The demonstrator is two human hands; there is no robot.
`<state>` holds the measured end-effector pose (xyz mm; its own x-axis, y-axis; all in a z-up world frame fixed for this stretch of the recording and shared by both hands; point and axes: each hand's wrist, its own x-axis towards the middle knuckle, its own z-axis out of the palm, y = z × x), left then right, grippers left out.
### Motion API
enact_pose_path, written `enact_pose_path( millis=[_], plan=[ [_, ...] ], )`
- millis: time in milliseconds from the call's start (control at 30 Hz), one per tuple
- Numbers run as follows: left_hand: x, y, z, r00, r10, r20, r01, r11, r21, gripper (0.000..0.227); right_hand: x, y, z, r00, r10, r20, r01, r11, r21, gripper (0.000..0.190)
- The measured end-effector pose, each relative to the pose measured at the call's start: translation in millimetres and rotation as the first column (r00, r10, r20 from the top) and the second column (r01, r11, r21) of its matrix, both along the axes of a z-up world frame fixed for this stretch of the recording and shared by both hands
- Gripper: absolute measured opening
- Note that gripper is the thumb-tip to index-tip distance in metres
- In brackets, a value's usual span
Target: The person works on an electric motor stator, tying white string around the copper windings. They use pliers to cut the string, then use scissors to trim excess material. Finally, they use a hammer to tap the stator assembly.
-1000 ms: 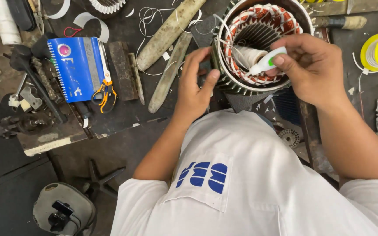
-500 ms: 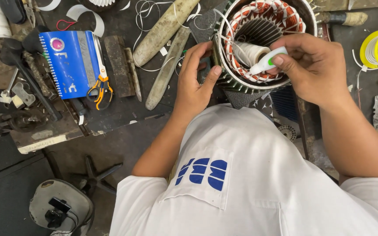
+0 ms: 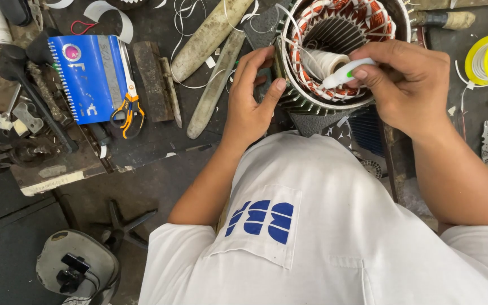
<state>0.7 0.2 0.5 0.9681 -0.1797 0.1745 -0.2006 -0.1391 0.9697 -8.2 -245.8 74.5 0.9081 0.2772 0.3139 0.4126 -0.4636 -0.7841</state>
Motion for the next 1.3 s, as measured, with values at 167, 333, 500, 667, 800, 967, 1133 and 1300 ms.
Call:
enact_pose_path(
  millis=[167, 333, 500, 667, 800, 967, 1133, 1300],
  plan=[
    [-0.1, 0.3, -1.1, 1.000, 0.003, 0.004, -0.003, 1.000, -0.001, 0.051, 1.0, -0.3, 3.5, 0.997, 0.039, 0.063, -0.036, 0.998, -0.060, 0.005],
    [-1.2, -0.9, -7.2, 0.998, 0.003, -0.061, -0.010, 0.992, -0.124, 0.056, 0.9, -1.5, 3.7, 0.998, 0.046, 0.046, -0.043, 0.997, -0.057, 0.006],
    [-2.3, 0.6, -4.8, 0.997, -0.004, -0.072, -0.006, 0.991, -0.136, 0.063, 0.3, -1.6, 2.7, 0.997, 0.036, 0.072, -0.030, 0.996, -0.079, 0.006],
    [-2.4, 0.8, -3.9, 0.997, -0.007, -0.076, -0.003, 0.991, -0.132, 0.063, 0.5, -1.9, 0.0, 0.992, 0.045, 0.121, -0.035, 0.996, -0.087, 0.006],
    [-2.1, 1.4, -5.0, 0.998, -0.002, -0.069, -0.007, 0.991, -0.132, 0.063, 1.3, -1.5, 1.4, 0.987, 0.060, 0.146, -0.051, 0.997, -0.063, 0.004],
    [-1.7, 1.4, -4.6, 0.997, -0.005, -0.072, -0.005, 0.991, -0.132, 0.063, -0.1, -1.7, -0.3, 0.990, 0.059, 0.130, -0.050, 0.996, -0.072, 0.004],
    [-1.2, 1.7, -4.7, 0.998, -0.012, -0.065, 0.003, 0.991, -0.134, 0.064, -0.4, -0.5, -1.7, 0.987, 0.065, 0.146, -0.058, 0.997, -0.055, 0.009],
    [-1.1, 1.9, -3.9, 0.998, -0.010, -0.065, 0.001, 0.992, -0.128, 0.063, -1.7, 1.6, -1.6, 0.981, 0.081, 0.179, -0.068, 0.995, -0.078, 0.006]
  ],
)
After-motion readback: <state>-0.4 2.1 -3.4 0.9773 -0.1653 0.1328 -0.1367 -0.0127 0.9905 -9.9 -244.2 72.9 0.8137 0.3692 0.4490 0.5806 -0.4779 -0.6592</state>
